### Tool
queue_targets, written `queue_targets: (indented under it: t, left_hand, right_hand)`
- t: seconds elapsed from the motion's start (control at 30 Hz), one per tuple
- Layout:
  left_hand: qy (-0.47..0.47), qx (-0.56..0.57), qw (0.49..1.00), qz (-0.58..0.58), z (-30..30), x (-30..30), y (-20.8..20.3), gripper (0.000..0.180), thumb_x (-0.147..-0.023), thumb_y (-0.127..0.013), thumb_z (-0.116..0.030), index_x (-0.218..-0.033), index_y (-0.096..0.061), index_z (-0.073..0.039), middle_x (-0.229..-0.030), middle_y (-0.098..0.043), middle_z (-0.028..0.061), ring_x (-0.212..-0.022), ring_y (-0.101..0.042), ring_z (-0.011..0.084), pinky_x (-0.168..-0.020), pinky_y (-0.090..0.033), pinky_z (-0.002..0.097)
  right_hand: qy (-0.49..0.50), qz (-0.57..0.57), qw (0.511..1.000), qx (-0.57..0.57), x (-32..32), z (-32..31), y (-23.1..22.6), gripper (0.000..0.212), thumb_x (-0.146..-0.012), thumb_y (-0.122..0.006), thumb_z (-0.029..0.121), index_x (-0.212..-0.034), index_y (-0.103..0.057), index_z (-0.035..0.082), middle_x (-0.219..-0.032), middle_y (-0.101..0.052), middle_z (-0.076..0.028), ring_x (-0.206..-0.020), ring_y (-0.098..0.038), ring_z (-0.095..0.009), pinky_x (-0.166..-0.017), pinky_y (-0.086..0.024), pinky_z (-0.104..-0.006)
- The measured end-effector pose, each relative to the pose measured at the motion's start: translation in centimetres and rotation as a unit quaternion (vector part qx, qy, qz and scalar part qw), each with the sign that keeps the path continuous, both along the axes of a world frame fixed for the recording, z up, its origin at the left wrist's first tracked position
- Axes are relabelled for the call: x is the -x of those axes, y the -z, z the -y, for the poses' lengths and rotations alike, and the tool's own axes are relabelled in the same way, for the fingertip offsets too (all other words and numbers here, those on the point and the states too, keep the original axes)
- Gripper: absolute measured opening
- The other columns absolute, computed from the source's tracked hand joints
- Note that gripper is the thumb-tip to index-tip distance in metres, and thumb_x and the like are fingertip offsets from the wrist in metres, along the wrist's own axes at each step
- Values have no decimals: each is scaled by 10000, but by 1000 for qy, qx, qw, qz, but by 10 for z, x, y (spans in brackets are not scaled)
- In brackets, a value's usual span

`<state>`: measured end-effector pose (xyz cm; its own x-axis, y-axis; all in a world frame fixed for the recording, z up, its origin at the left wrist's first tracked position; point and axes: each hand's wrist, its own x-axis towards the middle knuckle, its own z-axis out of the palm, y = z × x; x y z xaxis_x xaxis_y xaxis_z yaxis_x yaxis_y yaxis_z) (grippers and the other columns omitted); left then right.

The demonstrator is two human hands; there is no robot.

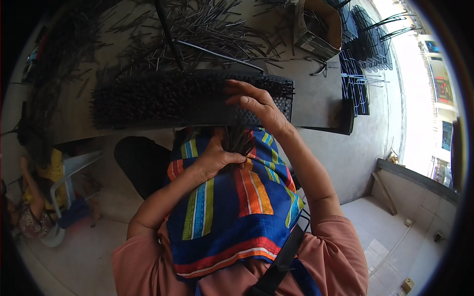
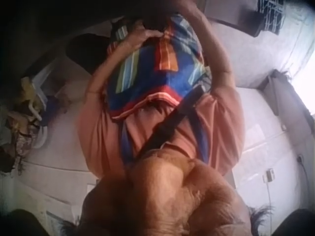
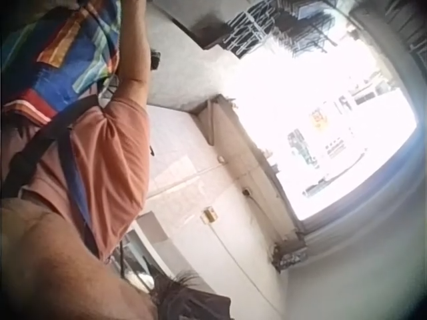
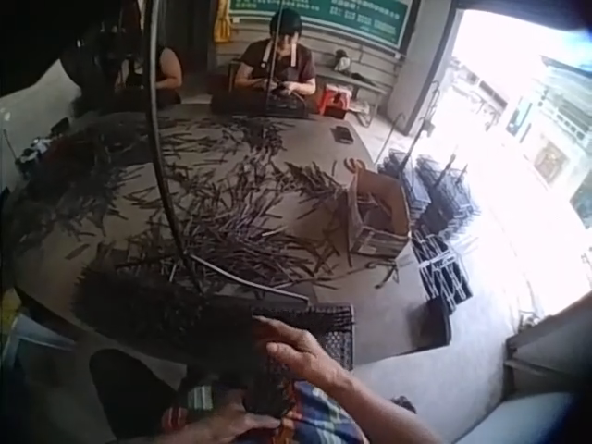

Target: The recorder is manually inserting bundles of wire bristles into the holes of a brush base at a workbench.

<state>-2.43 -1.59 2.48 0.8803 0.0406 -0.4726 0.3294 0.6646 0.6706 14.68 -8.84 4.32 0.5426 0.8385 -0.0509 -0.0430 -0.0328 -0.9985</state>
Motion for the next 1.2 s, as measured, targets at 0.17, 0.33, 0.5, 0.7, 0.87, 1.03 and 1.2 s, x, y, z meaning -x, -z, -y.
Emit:
queue_targets:
  t: [0.17, 0.33, 0.5, 0.7, 0.87, 1.03, 1.2]
  left_hand:
    - [-26, 8, 1000, 8, 1, 4, 7, 371, -746, -631, 75, -1108, -568, 25, -883, -636, 88, -657, -657, 181, -636, -589, 294]
    - [-58, 43, 997, -36, -10, -3, -8, 328, -753, -666, 45, -1072, -602, 6, -869, -653, 85, -683, -668, 173, -602, -577, 291]
    - [-137, 18, 990, -40, -17, -5, 7, 236, -763, -657, 34, -993, -627, -7, -815, -665, 80, -622, -657, 179, -571, -564, 296]
    - [-171, 14, 984, -51, -18, -6, 15, 209, -763, -628, 54, -960, -654, -13, -822, -675, 71, -639, -662, 163, -559, -558, 274]
    - [-164, -23, 983, -80, -15, -2, 18, 164, -762, -616, 59, -896, -680, -10, -791, -684, 59, -631, -659, 133, -540, -542, 248]
    - [-181, -59, 979, -69, -12, 0, 25, 164, -783, -593, 46, -925, -662, 1, -796, -676, 76, -595, -648, 160, -533, -553, 281]
    - [-197, -78, 976, -56, -11, 3, 26, 152, -758, -604, 67, -876, -668, -4, -795, -678, 56, -665, -659, 137, -601, -551, 258]
  right_hand:
    - [-290, -161, 942, 44, 3, 5, 4, 603, -950, -546, 419, -1339, -503, -40, -1243, -609, -205, -1198, -561, -276, -1042, -417, -356]
    - [9, -211, 977, 34, 3, 7, 18, 542, -918, -566, 412, -1200, -600, -49, -1086, -672, -143, -972, -652, -212, -906, -494, -319]
    - [-37, -90, 986, 137, 16, 24, 14, 156, -833, -709, 125, -911, -671, -4, -753, -641, -9, -708, -577, -53, -642, -466, -219]
    - [32, -173, 977, 117, 39, 23, 19, 56, -805, -720, 19, -819, -673, -9, -694, -628, 9, -600, -545, -35, -529, -428, -191]
    - [27, -111, 983, 145, 45, 25, 24, 57, -820, -705, 34, -819, -672, -13, -684, -625, 6, -586, -538, -38, -510, -413, -198]
    - [54, -16, 982, 180, 53, 28, 31, 51, -810, -687, 15, -820, -685, -35, -683, -639, -24, -601, -557, -72, -532, -441, -222]
    - [20, -126, 979, 161, 47, 27, 29, 39, -843, -675, 31, -853, -679, -7, -686, -625, -3, -559, -543, -58, -510, -425, -210]
